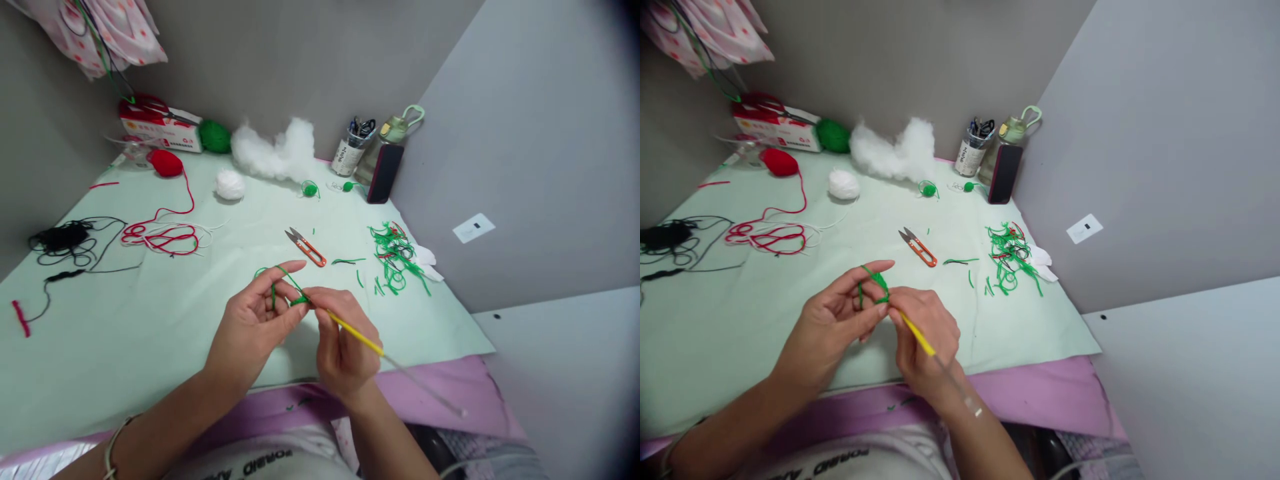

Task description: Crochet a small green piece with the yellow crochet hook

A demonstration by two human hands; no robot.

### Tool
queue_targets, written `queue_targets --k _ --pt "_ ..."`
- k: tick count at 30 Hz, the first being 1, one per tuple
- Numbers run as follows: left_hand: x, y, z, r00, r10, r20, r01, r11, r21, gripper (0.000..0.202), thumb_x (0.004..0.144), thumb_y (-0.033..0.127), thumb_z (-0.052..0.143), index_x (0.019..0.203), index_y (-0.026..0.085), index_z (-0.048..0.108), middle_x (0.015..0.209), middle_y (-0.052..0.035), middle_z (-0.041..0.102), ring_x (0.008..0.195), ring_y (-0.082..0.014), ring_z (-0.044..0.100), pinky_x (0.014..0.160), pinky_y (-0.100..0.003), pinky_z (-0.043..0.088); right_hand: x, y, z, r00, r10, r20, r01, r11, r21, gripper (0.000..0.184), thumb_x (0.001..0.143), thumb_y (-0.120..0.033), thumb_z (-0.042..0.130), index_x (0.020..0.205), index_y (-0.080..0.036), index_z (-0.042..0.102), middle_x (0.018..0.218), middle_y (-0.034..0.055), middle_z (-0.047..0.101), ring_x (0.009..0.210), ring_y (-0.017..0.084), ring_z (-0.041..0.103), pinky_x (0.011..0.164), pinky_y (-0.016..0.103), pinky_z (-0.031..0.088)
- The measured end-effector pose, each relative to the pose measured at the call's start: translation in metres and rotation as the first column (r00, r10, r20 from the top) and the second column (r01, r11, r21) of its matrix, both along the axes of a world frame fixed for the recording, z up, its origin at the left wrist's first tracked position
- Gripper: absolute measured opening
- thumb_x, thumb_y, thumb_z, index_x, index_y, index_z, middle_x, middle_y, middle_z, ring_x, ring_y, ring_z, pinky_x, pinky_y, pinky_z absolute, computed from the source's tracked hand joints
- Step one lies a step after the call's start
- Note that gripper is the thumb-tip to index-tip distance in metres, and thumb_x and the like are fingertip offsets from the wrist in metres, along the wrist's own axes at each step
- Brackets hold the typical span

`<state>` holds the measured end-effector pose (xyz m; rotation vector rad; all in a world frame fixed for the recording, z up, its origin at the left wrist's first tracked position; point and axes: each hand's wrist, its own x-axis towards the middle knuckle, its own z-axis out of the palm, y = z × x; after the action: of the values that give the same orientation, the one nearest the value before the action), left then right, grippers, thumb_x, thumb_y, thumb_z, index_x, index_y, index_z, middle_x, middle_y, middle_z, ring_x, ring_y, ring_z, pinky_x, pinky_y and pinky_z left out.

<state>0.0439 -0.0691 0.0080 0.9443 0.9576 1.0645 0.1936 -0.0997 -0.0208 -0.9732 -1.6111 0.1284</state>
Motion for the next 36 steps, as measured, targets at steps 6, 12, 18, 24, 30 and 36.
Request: queue_targets --k 6,12,18,24,30,36 --pt "-0.004 0.003 -0.002 0.995 -0.074 0.074 0.077 0.996 -0.038 0.043 0.081 0.022 0.088 0.123 0.028 0.081 0.088 0.0028 0.063 0.059 -0.0066 0.047 0.049 -0.018 0.042 0.0 0.002 0.005 0.917 0.0 -0.399 -0.071 0.984 -0.163 0.022 0.107 -0.02 0.055 0.108 -0.025 0.076 0.095 0.0036 0.08 0.071 0.015 0.073 0.065 0.032 0.062" --pt "-0.008 0.004 -0.001 0.99 -0.119 0.073 0.123 0.991 -0.045 0.041 0.082 0.027 0.088 0.123 0.027 0.081 0.088 0.0018 0.063 0.053 -0.0056 0.044 0.048 -0.021 0.04 0.003 0.005 0.009 0.803 0.069 -0.592 -0.262 0.933 -0.246 0.022 0.108 -0.032 0.056 0.1 -0.022 0.074 0.092 0.004 0.081 0.067 0.014 0.073 0.065 0.03 0.063" --pt "-0.006 0.002 0.002 0.993 -0.005 -0.117 0.012 0.998 0.056 0.035 0.083 0.021 0.084 0.117 0.027 0.082 0.084 0.003 0.062 0.058 -0.0075 0.047 0.057 -0.022 0.045 0.005 -0.001 0.008 0.959 0.049 -0.279 -0.1 0.98 -0.172 0.024 0.107 -0.017 0.054 0.113 -0.027 0.075 0.098 0.0038 0.08 0.078 0.016 0.075 0.072 0.032 0.063" --pt "0.0 -0.001 0.005 1.0 0.013 -0.015 -0.012 1.0 0.002 0.047 0.078 0.021 0.089 0.124 0.025 0.079 0.08 0.0036 0.062 0.056 -0.007 0.046 0.055 -0.021 0.044 0.004 -0.001 -0.008 0.985 -0.08 0.153 0.072 0.996 0.057 0.036 0.099 -0.015 0.067 0.13 -0.033 0.073 0.109 0.0071 0.08 0.096 0.023 0.077 0.077 0.035 0.065" --pt "-0.008 0.008 0.001 0.909 -0.145 0.39 0.251 0.939 -0.236 0.033 0.082 0.024 0.088 0.114 0.018 0.084 0.059 0.0104 0.04 0.046 -0.0013 0.022 0.042 -0.015 0.024 0.004 0.005 0.0 0.939 -0.018 -0.343 -0.033 0.989 -0.141 0.024 0.106 -0.018 0.057 0.109 -0.027 0.079 0.089 0.0032 0.076 0.074 0.016 0.071 0.068 0.031 0.061" --pt "-0.005 0.005 0.003 0.929 -0.15 0.338 0.215 0.963 -0.164 0.036 0.08 0.023 0.091 0.116 0.029 0.085 0.084 0.0038 0.063 0.048 0.001 0.037 0.043 -0.013 0.031 0.001 0.011 0.009 0.879 0.088 -0.468 -0.206 0.956 -0.208 0.018 0.104 -0.025 0.063 0.1 -0.025 0.08 0.092 0.0041 0.079 0.074 0.016 0.07 0.065 0.031 0.059"
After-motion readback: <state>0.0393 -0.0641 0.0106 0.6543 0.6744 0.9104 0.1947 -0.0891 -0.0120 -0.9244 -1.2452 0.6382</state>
